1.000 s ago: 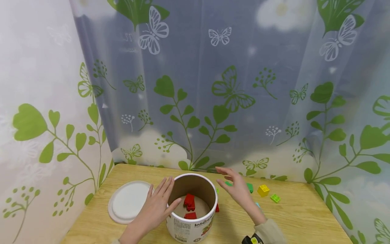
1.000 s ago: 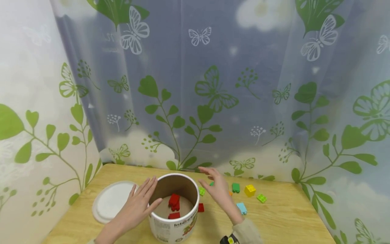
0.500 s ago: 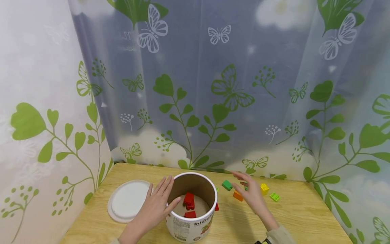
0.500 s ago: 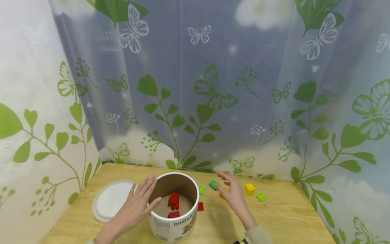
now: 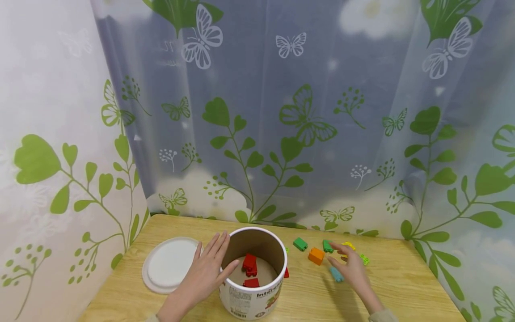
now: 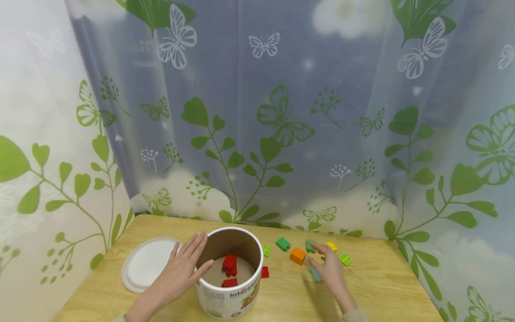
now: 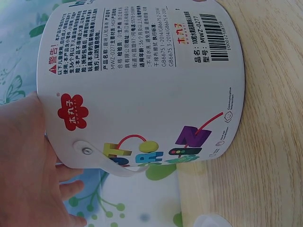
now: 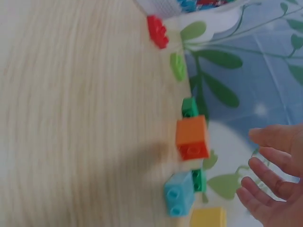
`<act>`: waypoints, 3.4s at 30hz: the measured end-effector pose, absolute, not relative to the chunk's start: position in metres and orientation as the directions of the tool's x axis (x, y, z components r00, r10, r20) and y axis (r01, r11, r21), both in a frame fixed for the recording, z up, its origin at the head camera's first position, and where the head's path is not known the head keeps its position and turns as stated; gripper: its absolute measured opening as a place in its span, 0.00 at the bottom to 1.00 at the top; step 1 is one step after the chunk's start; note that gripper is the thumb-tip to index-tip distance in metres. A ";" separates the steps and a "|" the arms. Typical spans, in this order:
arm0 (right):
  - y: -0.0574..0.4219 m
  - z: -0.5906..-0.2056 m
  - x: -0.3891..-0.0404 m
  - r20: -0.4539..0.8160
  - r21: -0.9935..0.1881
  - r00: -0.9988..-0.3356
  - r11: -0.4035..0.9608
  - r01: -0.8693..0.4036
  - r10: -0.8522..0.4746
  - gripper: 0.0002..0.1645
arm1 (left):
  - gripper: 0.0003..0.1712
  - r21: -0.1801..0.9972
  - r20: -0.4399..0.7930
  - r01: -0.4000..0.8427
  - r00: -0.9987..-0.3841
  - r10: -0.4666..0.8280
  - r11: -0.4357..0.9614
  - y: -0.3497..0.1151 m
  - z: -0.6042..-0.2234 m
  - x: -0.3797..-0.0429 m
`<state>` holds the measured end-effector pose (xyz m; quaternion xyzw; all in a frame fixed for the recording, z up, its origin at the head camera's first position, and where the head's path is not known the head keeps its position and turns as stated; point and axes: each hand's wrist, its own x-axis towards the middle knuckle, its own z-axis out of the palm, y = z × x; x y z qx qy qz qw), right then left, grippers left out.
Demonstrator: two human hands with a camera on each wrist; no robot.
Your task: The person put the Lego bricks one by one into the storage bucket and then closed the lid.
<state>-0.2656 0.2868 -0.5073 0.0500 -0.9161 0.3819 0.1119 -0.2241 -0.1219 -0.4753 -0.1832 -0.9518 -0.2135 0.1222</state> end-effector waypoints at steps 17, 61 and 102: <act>0.307 -0.534 -0.266 0.032 -0.549 -0.999 0.836 -0.018 -0.001 0.37 | 0.44 0.374 0.302 0.399 -0.906 0.296 0.837 -0.122 -0.475 -0.225; 0.301 -0.476 -0.262 0.152 -0.572 -0.987 0.810 -0.127 -0.047 0.32 | 0.44 0.370 0.311 0.406 -0.901 0.300 0.836 -0.122 -0.474 -0.224; 0.191 -0.421 -0.269 0.304 -0.654 -0.894 0.611 -0.446 -0.329 0.29 | 0.43 0.366 0.320 0.411 -0.898 0.302 0.835 -0.122 -0.474 -0.224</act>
